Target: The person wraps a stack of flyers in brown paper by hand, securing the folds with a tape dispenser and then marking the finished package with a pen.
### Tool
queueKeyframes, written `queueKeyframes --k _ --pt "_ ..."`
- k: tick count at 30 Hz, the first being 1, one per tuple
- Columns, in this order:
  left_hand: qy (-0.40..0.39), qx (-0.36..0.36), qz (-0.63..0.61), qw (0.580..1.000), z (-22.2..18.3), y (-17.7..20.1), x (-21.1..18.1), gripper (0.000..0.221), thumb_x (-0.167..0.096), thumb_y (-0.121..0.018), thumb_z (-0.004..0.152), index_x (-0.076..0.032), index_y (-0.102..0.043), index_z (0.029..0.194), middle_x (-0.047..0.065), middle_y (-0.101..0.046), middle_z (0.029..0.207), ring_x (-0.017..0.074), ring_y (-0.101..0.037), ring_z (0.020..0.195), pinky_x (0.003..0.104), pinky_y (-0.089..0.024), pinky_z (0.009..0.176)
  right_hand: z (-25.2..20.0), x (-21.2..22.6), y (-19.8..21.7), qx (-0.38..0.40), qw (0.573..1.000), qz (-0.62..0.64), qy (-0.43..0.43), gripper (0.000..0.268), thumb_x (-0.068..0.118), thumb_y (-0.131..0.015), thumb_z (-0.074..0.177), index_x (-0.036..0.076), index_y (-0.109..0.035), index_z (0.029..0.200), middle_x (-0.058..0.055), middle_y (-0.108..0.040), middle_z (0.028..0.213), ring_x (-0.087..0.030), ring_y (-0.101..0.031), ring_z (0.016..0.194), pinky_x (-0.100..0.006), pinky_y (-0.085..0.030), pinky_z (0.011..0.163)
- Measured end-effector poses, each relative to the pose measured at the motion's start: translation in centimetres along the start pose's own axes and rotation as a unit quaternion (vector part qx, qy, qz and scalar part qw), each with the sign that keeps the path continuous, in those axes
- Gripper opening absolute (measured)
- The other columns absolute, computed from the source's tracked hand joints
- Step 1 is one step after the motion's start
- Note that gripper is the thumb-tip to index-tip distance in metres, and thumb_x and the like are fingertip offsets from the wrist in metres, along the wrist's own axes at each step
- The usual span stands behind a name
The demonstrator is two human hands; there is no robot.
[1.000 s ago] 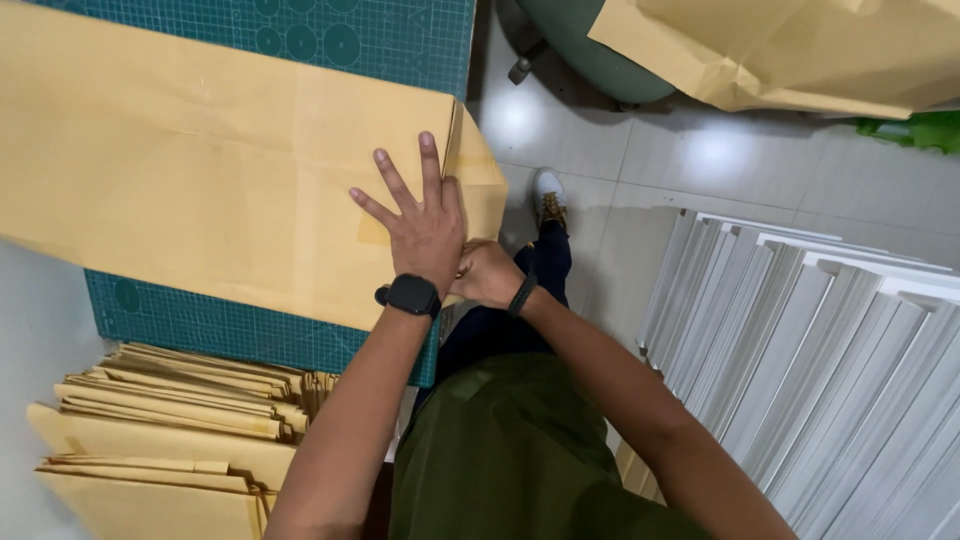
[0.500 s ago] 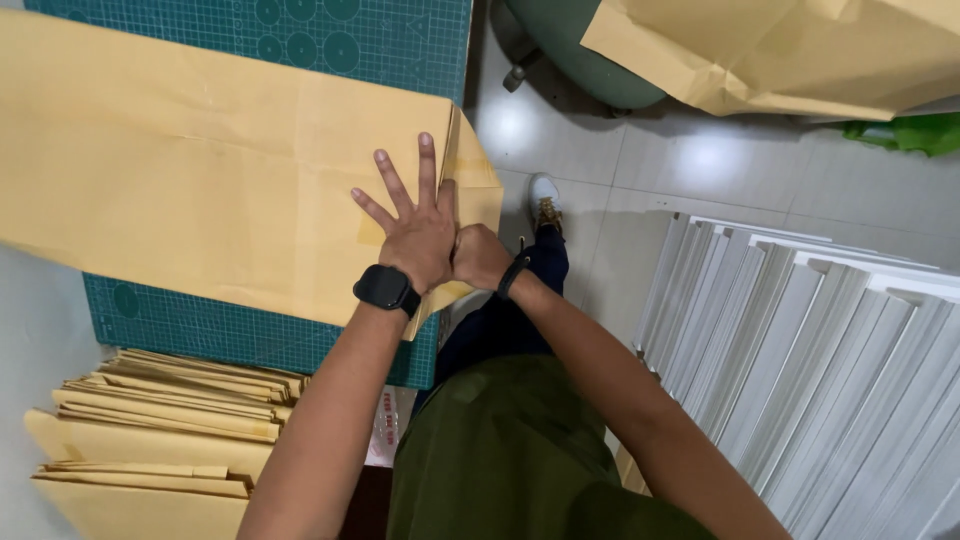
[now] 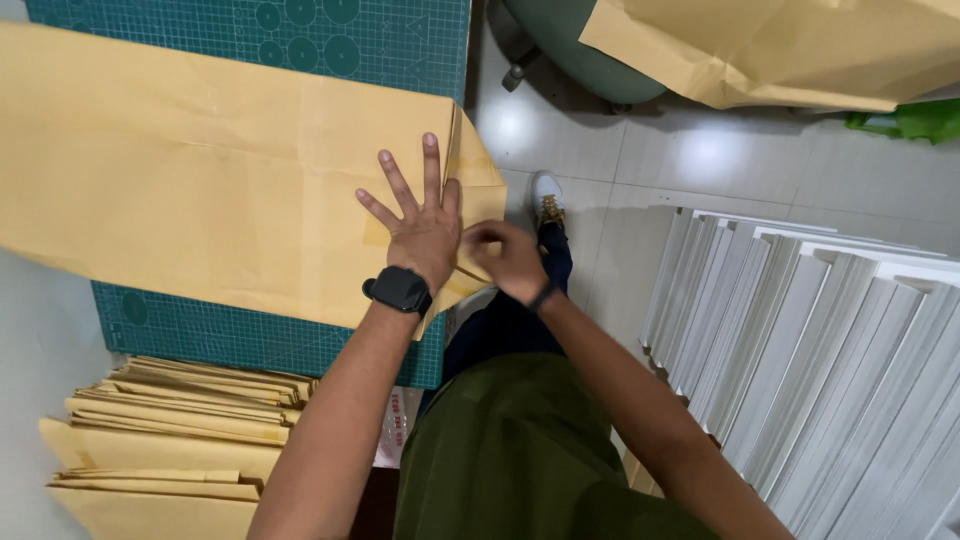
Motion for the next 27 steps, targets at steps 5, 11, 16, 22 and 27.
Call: queueKeyframes --k 5,11,16,22,27 --pt "0.0 -0.004 0.002 1.0 0.0 0.1 -0.2 0.097 0.019 -0.067 0.079 -0.01 -0.021 0.159 0.019 0.036 0.164 0.0675 0.027 0.139 0.094 0.002 0.102 -8.7 -8.6 1.7 -0.282 0.918 0.183 -0.209 0.026 0.007 -0.07 0.066 0.002 -0.06 0.089 -0.007 -0.053 0.083 -0.023 -0.057 0.086 -0.037 -0.053 0.076" --pt "0.01 -0.023 -0.009 1.0 0.3 -0.3 0.0 0.105 0.02 -0.074 0.071 -0.011 -0.023 0.157 0.018 0.036 0.164 0.067 0.027 0.14 0.093 0.004 0.102 -7.7 -5.2 -7.9 -0.059 0.875 0.384 -0.289 0.073 0.017 -0.084 0.087 0.002 -0.046 0.148 -0.012 -0.049 0.133 -0.025 -0.053 0.124 -0.05 -0.046 0.107" --pt "0.013 -0.023 0.005 1.0 -0.1 0.2 -0.2 0.113 0.021 -0.08 0.064 -0.012 -0.024 0.156 0.017 0.038 0.163 0.0669 0.028 0.139 0.093 0.003 0.102 -5.0 -5.1 -6.5 -0.149 0.862 0.411 -0.257 0.06 0.008 -0.095 0.073 -0.001 -0.063 0.124 -0.009 -0.065 0.104 -0.019 -0.063 0.086 -0.032 -0.057 0.075" --pt "0.01 -0.036 0.013 0.999 0.5 -0.6 0.0 0.111 0.02 -0.083 0.063 -0.011 -0.026 0.153 0.019 0.036 0.164 0.0669 0.025 0.141 0.093 0.001 0.103 -4.8 -9.0 -6.1 -0.157 0.864 0.375 -0.298 0.05 0.008 -0.098 0.068 -0.003 -0.068 0.107 -0.013 -0.069 0.084 -0.022 -0.064 0.064 -0.032 -0.054 0.058" --pt "0.014 -0.05 0.023 0.998 0.6 -0.8 0.0 0.108 0.023 -0.081 0.064 -0.011 -0.027 0.152 0.019 0.035 0.165 0.0668 0.024 0.142 0.093 0.001 0.102 -4.2 -7.7 -5.6 -0.139 0.875 0.345 -0.309 0.044 0.003 -0.096 0.064 -0.006 -0.069 0.097 -0.017 -0.07 0.075 -0.024 -0.066 0.055 -0.032 -0.053 0.051"
Point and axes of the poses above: each hand's wrist, its own z-axis towards the middle knuckle, its own y-axis out of the back of the hand, x = y × z, the point moved 9 cm from there along z, towards the middle knuckle
